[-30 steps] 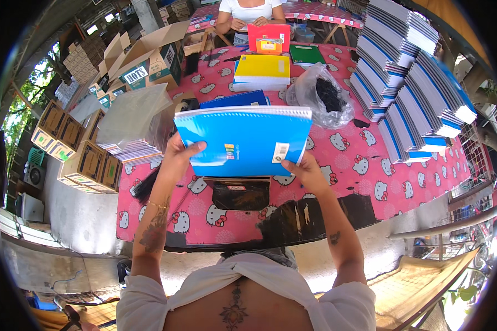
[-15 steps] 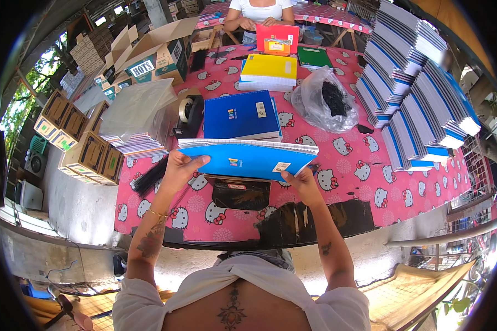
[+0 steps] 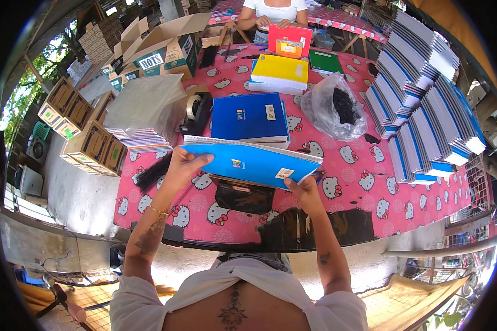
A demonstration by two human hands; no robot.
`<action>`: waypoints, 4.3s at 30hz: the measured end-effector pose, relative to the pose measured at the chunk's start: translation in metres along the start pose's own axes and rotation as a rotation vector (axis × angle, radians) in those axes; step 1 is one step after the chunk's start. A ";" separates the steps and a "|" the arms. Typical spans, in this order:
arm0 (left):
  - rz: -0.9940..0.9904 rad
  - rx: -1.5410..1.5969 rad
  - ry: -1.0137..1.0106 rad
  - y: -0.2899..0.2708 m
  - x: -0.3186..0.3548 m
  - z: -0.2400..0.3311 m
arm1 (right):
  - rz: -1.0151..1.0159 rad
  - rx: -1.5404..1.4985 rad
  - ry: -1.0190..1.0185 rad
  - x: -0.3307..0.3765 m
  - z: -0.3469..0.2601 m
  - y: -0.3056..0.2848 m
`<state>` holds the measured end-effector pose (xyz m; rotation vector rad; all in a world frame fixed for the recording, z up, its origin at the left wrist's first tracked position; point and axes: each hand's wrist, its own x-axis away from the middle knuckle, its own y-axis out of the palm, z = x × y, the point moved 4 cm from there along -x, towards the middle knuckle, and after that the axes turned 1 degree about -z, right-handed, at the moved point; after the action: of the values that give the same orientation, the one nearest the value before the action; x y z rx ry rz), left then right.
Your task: The person picks up notebooks of various colors, aligns them with black binding strips, and secures them using a tape dispenser.
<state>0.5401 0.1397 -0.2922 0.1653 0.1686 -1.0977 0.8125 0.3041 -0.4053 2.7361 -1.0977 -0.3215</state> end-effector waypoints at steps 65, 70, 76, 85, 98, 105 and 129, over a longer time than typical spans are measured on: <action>0.062 -0.718 0.274 -0.014 0.074 -0.016 | -0.052 1.347 -0.687 0.018 -0.066 0.189; 0.027 -0.555 0.187 -0.019 0.076 -0.021 | -0.119 1.280 -0.527 0.003 -0.065 0.197; 0.027 -0.513 0.162 -0.020 0.075 -0.036 | -0.267 1.154 -0.561 -0.005 -0.059 0.196; 0.314 -0.543 0.175 -0.025 0.082 -0.034 | -0.123 1.296 -0.665 -0.024 -0.043 0.198; 0.263 -0.340 0.176 -0.003 0.103 -0.050 | -0.264 1.251 -0.447 -0.030 -0.041 0.195; 0.418 -0.248 0.192 -0.016 0.135 -0.069 | 0.316 1.002 -0.616 0.026 -0.097 0.117; 0.351 -0.294 0.023 -0.002 0.095 -0.114 | 0.044 1.247 -0.830 0.039 -0.103 0.193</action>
<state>0.5743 0.0804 -0.4239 -0.0557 0.3072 -0.7121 0.7400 0.1480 -0.2649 3.6978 -2.0981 -1.1784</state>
